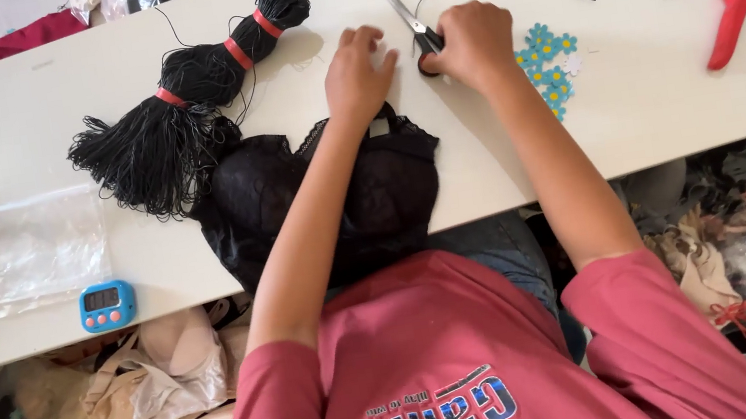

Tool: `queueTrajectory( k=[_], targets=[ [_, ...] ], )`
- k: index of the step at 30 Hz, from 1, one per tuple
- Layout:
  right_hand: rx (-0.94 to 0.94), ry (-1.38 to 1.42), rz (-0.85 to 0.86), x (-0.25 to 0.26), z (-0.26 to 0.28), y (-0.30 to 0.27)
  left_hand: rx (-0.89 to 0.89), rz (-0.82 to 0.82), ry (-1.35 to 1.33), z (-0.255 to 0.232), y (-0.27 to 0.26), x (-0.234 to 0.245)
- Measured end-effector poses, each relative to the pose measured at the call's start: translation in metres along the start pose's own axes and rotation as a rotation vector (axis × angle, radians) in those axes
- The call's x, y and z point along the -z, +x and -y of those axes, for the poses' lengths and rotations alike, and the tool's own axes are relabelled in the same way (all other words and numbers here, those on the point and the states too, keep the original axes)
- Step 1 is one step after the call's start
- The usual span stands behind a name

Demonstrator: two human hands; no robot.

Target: Attaching small decorative flower patches to bras using a needle and thread.

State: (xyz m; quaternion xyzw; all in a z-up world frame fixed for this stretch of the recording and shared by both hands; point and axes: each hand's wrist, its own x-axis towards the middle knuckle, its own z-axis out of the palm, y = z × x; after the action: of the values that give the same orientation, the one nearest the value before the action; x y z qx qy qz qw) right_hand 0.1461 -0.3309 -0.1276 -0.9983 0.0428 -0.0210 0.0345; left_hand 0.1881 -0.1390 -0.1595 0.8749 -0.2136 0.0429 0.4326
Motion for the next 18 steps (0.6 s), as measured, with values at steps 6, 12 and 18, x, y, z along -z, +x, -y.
queueTrajectory(
  k=[6,12,18],
  targets=[
    [-0.186,0.584,-0.136,0.011,-0.022,-0.029,-0.014,0.136,0.459,-0.023,0.013,-0.021],
    [-0.182,1.385,-0.166,0.000,-0.022,-0.032,-0.328,0.069,0.713,0.015,0.020,-0.057],
    [-0.208,1.414,-0.079,0.031,0.016,-0.049,-0.065,-0.080,0.059,-0.042,-0.024,0.028]
  ],
)
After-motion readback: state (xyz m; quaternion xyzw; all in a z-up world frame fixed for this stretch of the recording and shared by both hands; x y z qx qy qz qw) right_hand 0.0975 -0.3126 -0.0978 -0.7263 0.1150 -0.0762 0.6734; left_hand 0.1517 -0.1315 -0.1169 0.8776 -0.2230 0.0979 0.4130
